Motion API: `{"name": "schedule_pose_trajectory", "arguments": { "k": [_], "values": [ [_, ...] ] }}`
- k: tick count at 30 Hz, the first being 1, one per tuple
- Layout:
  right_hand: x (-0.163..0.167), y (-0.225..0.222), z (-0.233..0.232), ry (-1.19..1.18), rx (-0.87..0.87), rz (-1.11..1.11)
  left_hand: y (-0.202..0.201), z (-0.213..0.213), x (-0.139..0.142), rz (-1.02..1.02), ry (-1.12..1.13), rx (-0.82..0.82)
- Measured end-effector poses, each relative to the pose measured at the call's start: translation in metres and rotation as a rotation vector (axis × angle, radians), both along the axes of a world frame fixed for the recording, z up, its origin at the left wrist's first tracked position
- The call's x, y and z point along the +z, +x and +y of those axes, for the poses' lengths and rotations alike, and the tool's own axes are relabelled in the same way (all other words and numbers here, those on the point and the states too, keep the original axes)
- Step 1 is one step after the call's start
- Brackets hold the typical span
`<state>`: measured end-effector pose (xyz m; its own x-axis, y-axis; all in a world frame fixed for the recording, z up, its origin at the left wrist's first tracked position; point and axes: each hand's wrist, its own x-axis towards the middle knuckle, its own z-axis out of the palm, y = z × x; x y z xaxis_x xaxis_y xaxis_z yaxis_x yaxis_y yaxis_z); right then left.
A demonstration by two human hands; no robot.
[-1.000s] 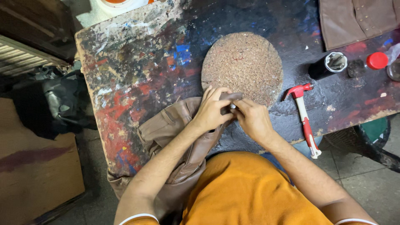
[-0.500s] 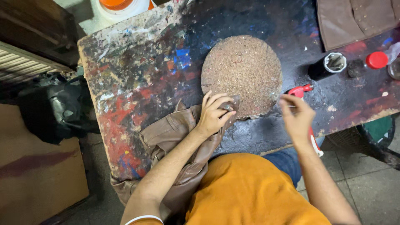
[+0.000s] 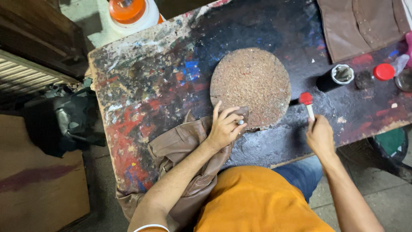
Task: The person uses a hammer and a metal punch to attach metal rivets to a brown leather bag. They repeatedly position the punch on the bag and strike it with the hammer to secure the fasteners.
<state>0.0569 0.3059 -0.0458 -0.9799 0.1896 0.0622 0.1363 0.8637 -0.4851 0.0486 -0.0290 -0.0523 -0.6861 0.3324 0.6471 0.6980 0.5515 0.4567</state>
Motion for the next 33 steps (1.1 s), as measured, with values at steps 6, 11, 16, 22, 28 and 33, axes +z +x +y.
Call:
{"name": "schedule_pose_trajectory", "arguments": {
  "k": [6,11,16,22,28,33],
  "values": [
    [0.120,0.035,-0.023,-0.211,0.231,-0.077,0.000,0.000,-0.002,0.016,-0.007,-0.009],
    [0.156,0.063,-0.046,-0.164,0.535,-0.141,-0.002,-0.001,-0.005,0.007,-0.021,-0.029],
    [0.164,0.024,-0.091,0.161,0.711,-0.421,0.001,-0.001,-0.008,-0.102,0.114,-0.066],
    [0.214,0.032,-0.079,-0.009,1.020,0.221,0.001,0.002,-0.009,-0.017,0.015,-0.039],
    [0.174,0.020,-0.092,0.207,0.557,-0.518,-0.001,0.001,-0.007,-0.034,0.046,-0.069],
    [0.181,0.031,-0.067,0.009,0.847,0.250,-0.003,0.006,-0.007,-0.015,0.025,-0.048]
  ]
}}
